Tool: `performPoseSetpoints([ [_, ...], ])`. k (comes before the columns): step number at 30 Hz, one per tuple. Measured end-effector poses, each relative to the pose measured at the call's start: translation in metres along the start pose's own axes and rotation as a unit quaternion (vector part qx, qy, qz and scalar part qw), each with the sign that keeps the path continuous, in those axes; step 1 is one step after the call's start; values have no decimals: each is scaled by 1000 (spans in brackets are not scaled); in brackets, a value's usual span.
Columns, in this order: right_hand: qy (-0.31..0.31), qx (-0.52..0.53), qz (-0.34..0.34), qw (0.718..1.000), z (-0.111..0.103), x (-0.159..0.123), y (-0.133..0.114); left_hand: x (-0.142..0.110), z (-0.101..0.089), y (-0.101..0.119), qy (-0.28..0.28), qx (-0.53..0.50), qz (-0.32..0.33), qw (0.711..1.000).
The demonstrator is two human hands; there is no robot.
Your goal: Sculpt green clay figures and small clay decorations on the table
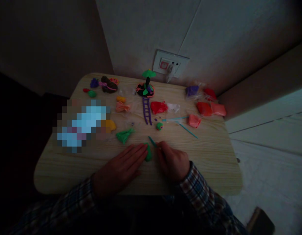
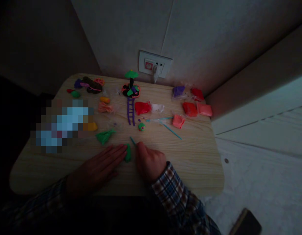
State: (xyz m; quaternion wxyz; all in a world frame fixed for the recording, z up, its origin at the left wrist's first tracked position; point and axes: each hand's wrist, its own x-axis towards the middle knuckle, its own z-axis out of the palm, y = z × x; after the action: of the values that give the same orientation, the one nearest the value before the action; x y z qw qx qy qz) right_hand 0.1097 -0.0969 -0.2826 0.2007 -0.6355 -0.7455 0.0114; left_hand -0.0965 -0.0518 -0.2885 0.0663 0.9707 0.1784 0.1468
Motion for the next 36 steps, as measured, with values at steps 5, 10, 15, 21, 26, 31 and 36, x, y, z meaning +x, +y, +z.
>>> performPoseSetpoints([
  [5, 12, 5, 9, 1000, 1, 3, -13, -1, 1, 1, 1, 8, 1, 1000],
  [10, 13, 3, -2, 1000, 1, 5, -10, -1, 2, 0, 0, 4, -1, 1000],
  [15, 21, -19, 39, 999, 3, -3, -9, -7, 1, 2, 2, 6, -39, 999],
  [21, 36, -27, 67, 997, 7, -13, -25, -13, 10, 24, -23, -7, -124, 992],
  [26, 47, -32, 94, 994, 7, -13, -28, -8, 14, 38, -6, -19, -182, 983],
  [31, 57, -45, 67, 995, 8, -14, -29, 1, 18, 44, -4, -18, -189, 982],
  [36, 62, -42, 73, 995, 8, -13, -33, 5, 19, 44, -6, -33, -193, 981],
])
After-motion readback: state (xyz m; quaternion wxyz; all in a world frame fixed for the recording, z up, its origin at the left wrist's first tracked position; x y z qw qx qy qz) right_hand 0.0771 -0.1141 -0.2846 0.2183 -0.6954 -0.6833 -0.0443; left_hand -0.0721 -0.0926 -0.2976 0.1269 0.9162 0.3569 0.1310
